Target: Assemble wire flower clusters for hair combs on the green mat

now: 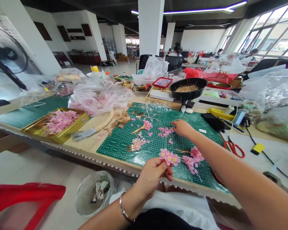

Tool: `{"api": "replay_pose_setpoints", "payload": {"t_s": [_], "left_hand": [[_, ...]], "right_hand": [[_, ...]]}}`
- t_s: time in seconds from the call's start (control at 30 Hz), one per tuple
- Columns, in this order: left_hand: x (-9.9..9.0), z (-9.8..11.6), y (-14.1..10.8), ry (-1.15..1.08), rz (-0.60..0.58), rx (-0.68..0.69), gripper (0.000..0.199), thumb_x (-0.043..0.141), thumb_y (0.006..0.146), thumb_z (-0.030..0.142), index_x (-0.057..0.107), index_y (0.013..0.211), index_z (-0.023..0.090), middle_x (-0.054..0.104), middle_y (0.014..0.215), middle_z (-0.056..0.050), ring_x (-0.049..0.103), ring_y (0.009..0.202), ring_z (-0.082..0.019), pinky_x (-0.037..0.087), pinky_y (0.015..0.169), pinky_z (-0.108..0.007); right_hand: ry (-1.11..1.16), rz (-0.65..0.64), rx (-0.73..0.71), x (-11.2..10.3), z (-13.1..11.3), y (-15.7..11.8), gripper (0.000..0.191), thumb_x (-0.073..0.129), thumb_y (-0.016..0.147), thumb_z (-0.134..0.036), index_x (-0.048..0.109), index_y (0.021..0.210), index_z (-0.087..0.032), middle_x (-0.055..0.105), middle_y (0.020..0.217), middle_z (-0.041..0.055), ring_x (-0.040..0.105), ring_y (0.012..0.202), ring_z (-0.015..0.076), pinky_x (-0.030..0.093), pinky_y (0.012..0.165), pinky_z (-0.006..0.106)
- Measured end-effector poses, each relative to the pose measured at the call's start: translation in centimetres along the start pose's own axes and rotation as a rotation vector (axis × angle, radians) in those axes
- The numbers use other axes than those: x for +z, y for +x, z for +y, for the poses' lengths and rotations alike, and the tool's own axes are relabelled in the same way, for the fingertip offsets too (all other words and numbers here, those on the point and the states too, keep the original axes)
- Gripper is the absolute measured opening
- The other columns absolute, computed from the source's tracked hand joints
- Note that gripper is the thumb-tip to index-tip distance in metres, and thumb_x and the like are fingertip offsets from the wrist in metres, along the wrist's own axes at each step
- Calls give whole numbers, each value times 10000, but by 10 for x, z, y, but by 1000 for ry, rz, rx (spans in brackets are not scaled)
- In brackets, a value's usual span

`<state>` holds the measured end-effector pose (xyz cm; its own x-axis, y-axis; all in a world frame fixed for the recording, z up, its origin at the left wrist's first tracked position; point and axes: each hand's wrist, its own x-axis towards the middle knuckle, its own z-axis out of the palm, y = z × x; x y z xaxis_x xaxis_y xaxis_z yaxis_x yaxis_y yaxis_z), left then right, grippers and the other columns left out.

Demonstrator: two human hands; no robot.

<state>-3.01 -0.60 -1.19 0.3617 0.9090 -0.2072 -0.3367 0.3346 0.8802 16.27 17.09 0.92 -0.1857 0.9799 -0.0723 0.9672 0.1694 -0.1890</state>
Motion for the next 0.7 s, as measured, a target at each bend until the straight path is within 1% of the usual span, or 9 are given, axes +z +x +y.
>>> {"api": "replay_pose_setpoints", "payload": {"t_s": [0.1,0.17,0.27,0.37,0.47,0.53,0.57,0.6,0.7], "left_hand": [[-6,-1,0,-41,33,0,274,630,772,361,608,686,102,594,631,-29,555,528,-100,411,573,-231],[-10,1,1,-81,64,-1,267,638,768,356,606,696,100,592,631,-25,559,540,-99,416,575,-227],[-12,6,3,-149,116,-11,265,663,747,357,607,734,99,591,645,-18,565,562,-98,430,583,-224],[-13,15,8,-203,167,-1,262,695,715,345,604,761,103,597,661,-9,574,572,-94,443,597,-220],[-10,25,17,-236,205,43,264,714,692,334,615,778,105,603,665,-4,577,577,-88,457,617,-224],[-5,31,23,-258,202,93,260,712,693,334,629,796,109,612,674,-9,580,600,-92,473,656,-245],[-2,33,26,-268,193,117,255,710,695,334,635,798,113,617,680,-12,582,618,-96,478,678,-257],[2,35,27,-273,182,137,248,709,695,333,639,793,116,620,685,-14,582,636,-100,481,692,-266],[15,35,27,-284,150,151,217,718,683,316,645,759,126,625,719,-15,580,700,-112,478,691,-265]], "right_hand": [[-22,-19,-31,6,0,5,226,564,779,-177,677,968,-127,613,1026,155,561,985,259,391,830,325],[-5,-4,-12,2,3,5,155,583,767,-205,678,865,-133,617,970,146,562,943,261,391,794,331],[69,50,85,-16,12,-1,149,592,767,-291,633,745,-149,604,786,107,558,784,236,383,677,329],[217,99,164,-39,13,-23,285,535,805,-431,556,685,-172,499,603,30,460,570,152,331,537,291],[531,48,114,-52,-4,-65,378,440,837,-523,434,642,-199,353,547,-42,286,456,83,261,441,240],[1246,-183,92,-50,-25,-97,337,610,742,-430,400,625,-194,310,547,-66,190,440,54,156,412,215],[1466,-294,128,-46,-36,-113,322,662,710,-382,416,637,-188,308,541,-75,161,438,45,124,412,206],[1613,-351,162,-41,-46,-126,314,688,700,-346,428,638,-180,313,529,-79,142,432,37,107,409,200],[1855,-300,244,-22,-70,-153,281,722,696,-289,472,659,-165,327,509,-83,138,428,29,95,406,183]]}}
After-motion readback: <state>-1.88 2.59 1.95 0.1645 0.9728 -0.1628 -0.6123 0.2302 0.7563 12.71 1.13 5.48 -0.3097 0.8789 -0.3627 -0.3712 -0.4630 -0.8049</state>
